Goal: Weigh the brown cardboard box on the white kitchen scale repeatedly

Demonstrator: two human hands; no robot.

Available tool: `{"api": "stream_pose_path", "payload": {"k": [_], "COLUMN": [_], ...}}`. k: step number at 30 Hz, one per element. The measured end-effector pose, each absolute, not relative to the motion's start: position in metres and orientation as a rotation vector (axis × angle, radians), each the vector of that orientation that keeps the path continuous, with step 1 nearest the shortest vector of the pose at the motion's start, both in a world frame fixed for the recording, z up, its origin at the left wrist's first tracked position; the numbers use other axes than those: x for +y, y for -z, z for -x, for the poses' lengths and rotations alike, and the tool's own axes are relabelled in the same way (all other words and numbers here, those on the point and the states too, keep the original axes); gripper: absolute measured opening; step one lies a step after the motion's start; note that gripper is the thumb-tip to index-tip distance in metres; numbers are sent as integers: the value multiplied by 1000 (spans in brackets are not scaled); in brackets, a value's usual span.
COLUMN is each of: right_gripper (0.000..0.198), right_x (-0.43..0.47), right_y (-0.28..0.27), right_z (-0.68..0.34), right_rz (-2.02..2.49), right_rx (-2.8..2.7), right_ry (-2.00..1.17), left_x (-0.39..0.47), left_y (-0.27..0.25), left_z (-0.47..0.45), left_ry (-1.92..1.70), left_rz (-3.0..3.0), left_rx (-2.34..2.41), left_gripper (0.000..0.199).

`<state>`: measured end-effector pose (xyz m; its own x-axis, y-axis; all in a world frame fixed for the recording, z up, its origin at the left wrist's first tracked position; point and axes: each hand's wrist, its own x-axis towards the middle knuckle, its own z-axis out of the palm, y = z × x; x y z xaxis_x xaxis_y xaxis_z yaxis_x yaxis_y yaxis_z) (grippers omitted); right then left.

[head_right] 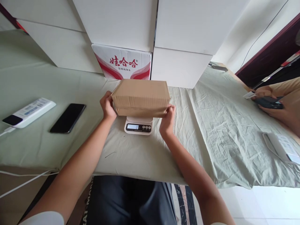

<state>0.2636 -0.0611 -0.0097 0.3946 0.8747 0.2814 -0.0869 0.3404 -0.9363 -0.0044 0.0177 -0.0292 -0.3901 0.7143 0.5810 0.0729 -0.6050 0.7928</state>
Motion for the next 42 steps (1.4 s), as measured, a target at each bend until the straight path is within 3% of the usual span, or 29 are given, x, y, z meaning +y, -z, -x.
{"api": "stream_pose_path", "payload": {"k": [6, 21, 42], "right_gripper": [33, 26, 18], "right_x": [-72, -68, -68], "right_y": [35, 25, 18], "right_z": [-257, -262, -264], "right_rz": [1007, 1017, 978], "right_rx": [-917, -836, -799], "right_ry": [-842, -906, -846], "left_x": [15, 4, -3], "left_y": [31, 24, 16], "left_z": [5, 0, -9], "left_ry": [-2132, -2062, -2048], "left_rz": [-1405, -1245, -1207], "left_rx": [1099, 916, 911], "left_gripper": [66, 72, 64]}}
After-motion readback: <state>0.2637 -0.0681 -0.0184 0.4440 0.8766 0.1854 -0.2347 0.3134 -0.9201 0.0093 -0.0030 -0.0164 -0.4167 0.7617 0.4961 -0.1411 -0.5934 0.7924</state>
